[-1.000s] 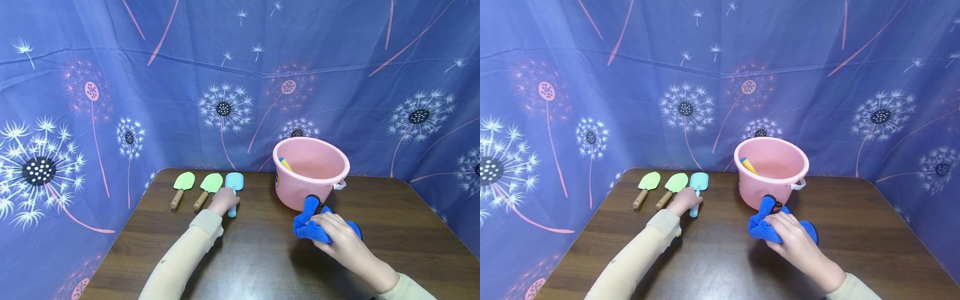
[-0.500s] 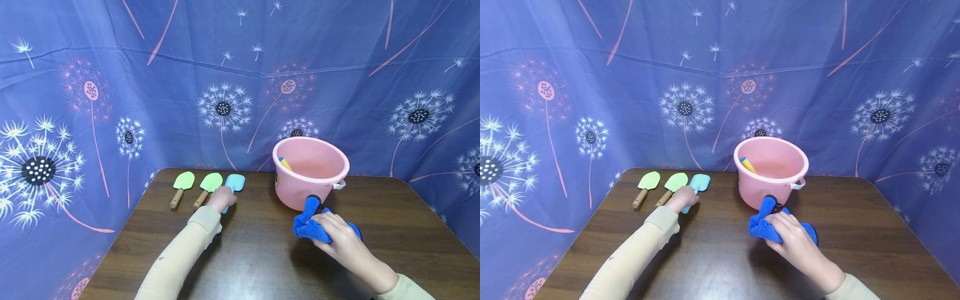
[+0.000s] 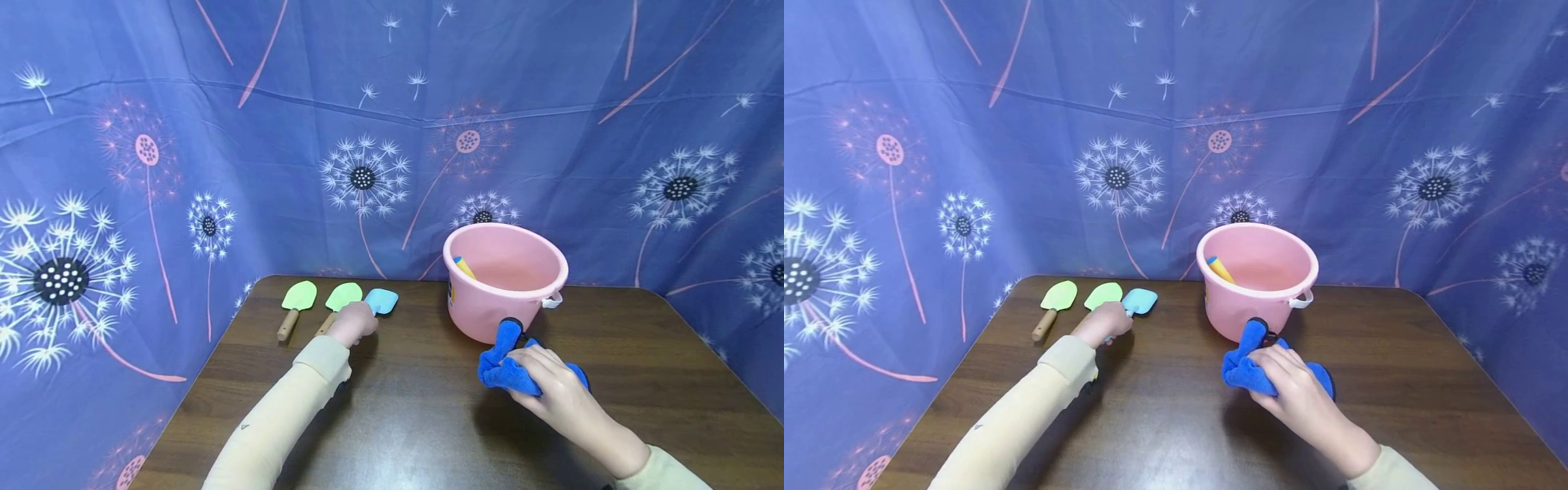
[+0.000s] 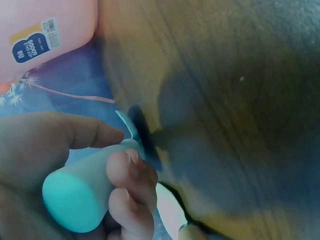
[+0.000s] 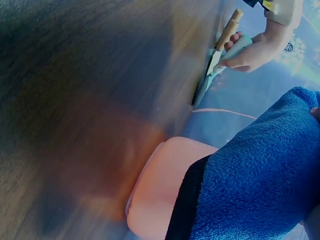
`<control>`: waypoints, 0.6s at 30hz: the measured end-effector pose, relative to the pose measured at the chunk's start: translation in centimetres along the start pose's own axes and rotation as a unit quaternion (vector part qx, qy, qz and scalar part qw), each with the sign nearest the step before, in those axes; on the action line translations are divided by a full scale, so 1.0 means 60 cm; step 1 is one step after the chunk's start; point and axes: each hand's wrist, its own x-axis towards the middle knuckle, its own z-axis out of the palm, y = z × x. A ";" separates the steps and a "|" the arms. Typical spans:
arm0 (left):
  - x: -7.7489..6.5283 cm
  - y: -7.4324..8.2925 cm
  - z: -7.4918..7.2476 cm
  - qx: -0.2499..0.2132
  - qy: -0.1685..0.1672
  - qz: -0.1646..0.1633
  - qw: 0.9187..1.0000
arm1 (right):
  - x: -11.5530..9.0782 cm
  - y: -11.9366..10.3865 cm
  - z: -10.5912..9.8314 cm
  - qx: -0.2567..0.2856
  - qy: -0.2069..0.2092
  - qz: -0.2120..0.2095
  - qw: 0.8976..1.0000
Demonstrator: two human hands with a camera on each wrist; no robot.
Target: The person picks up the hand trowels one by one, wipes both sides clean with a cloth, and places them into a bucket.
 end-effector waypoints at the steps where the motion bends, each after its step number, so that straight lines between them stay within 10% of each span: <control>1: -0.001 -0.001 -0.003 0.002 -0.003 -0.002 1.000 | 0.001 0.000 0.000 0.001 0.003 -0.003 1.000; 18: -0.020 -0.010 -0.032 0.074 0.034 0.021 0.996 | 0.002 -0.001 -0.003 -0.002 0.012 -0.009 1.000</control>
